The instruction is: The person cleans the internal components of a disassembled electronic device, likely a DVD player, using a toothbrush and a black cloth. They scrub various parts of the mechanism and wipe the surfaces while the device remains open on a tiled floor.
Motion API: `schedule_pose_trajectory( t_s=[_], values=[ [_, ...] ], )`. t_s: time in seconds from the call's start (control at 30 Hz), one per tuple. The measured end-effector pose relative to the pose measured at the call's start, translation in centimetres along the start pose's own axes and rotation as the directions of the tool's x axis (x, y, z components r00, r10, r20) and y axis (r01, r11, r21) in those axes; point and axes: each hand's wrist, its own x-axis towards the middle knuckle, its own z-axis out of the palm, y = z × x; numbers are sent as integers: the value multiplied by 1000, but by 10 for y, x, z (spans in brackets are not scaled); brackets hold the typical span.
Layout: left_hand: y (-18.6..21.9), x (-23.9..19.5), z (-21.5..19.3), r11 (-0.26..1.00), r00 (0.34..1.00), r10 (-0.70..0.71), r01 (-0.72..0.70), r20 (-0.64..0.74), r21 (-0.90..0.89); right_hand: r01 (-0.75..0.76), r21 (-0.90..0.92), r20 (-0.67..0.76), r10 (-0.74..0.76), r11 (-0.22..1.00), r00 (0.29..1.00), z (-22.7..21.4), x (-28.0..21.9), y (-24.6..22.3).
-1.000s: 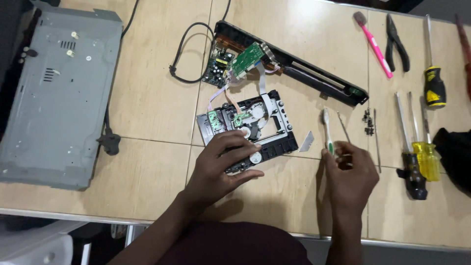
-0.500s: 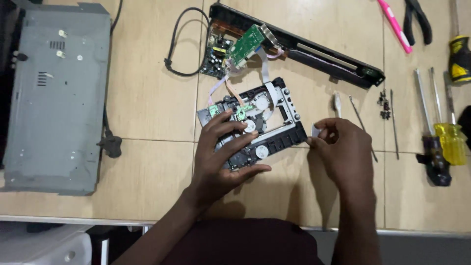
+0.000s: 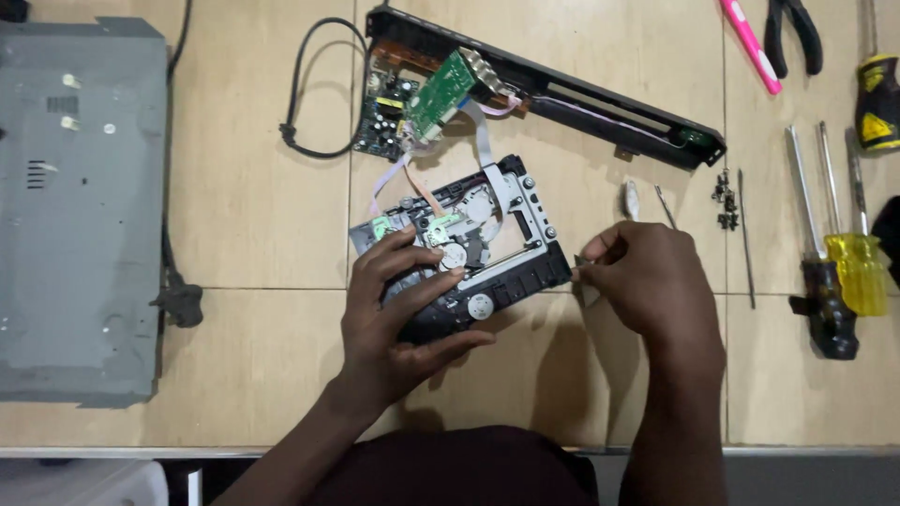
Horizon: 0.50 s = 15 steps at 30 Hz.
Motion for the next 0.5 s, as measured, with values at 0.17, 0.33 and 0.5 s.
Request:
schedule_pose_trajectory(
  t_s=[0.17, 0.33, 0.5],
  values=[
    [0, -1, 2, 1000, 1000, -12, 12, -1, 3, -44, 98, 18, 42, 994, 999, -6, -18, -8],
    [0, -4, 1, 999, 998, -31, 29, 53, 29, 223, 185, -198, -186, 957, 962, 1, -18, 20],
    [-6, -7, 8, 994, 986, 58, -72, 157, 85, 426, 476, -455, -200, 769, 868, 32, -23, 13]
  ],
)
